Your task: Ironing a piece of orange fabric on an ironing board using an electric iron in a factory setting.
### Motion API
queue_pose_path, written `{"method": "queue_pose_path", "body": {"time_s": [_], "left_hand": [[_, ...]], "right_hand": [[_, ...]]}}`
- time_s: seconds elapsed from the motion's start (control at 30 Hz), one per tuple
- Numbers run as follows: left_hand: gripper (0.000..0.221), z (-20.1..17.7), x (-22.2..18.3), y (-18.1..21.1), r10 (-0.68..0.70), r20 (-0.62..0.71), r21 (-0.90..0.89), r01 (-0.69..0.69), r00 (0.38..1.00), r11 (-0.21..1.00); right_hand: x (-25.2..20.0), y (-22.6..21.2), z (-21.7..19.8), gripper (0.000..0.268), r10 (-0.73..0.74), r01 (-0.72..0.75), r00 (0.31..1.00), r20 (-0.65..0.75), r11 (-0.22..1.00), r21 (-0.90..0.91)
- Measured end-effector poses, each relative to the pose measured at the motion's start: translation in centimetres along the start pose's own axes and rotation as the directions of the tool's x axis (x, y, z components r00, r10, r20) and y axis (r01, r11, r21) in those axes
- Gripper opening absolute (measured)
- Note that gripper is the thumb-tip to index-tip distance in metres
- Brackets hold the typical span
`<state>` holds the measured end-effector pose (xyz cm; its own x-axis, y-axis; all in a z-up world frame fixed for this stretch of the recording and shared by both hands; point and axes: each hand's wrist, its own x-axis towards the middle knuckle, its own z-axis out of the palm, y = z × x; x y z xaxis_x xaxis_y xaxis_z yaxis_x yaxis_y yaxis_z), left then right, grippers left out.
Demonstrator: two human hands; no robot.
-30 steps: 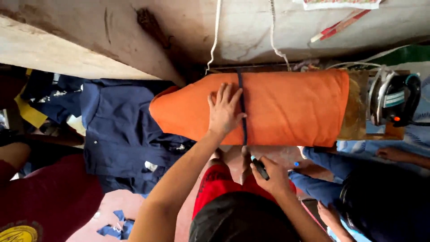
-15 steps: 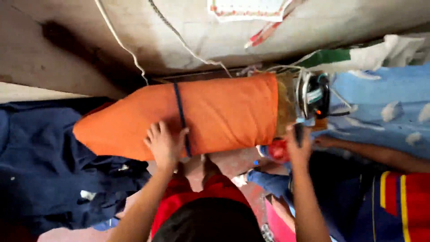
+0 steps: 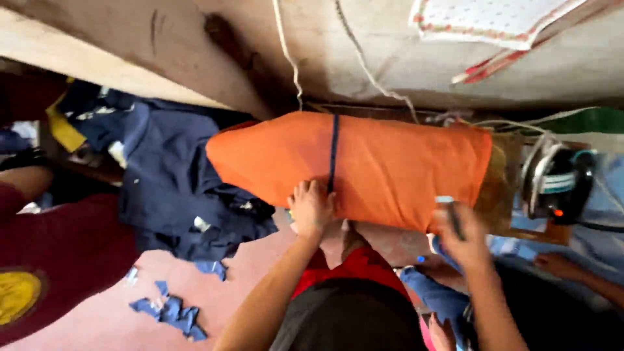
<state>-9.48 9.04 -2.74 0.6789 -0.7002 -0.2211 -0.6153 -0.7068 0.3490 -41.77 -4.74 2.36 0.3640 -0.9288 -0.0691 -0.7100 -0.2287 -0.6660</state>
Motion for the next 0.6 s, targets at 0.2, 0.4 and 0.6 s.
{"method": "queue_pose_path", "body": {"time_s": [0.2, 0.4, 0.6], "left_hand": [[0.021, 0.1, -0.4, -0.1, -0.096, 0.091, -0.241, 0.116, 0.991, 0.964], [0.012, -2.4, -1.8, 0.2, -0.102, 0.086, -0.491, 0.131, 0.991, 0.861], [0.010, -2.6, -3.6, -1.7, 0.166, -0.181, -0.335, -0.219, 0.969, 0.916]], "right_hand": [[1.1, -10.5, 10.4, 0.039, -0.144, 0.118, 0.960, 0.240, 0.986, 0.117], [2.8, -15.4, 11.7, 0.038, 0.143, -0.301, 0.831, 0.537, 0.928, 0.220], [4.9, -20.2, 12.3, 0.046, 0.243, -0.630, 0.709, 0.662, 0.640, 0.440]]}}
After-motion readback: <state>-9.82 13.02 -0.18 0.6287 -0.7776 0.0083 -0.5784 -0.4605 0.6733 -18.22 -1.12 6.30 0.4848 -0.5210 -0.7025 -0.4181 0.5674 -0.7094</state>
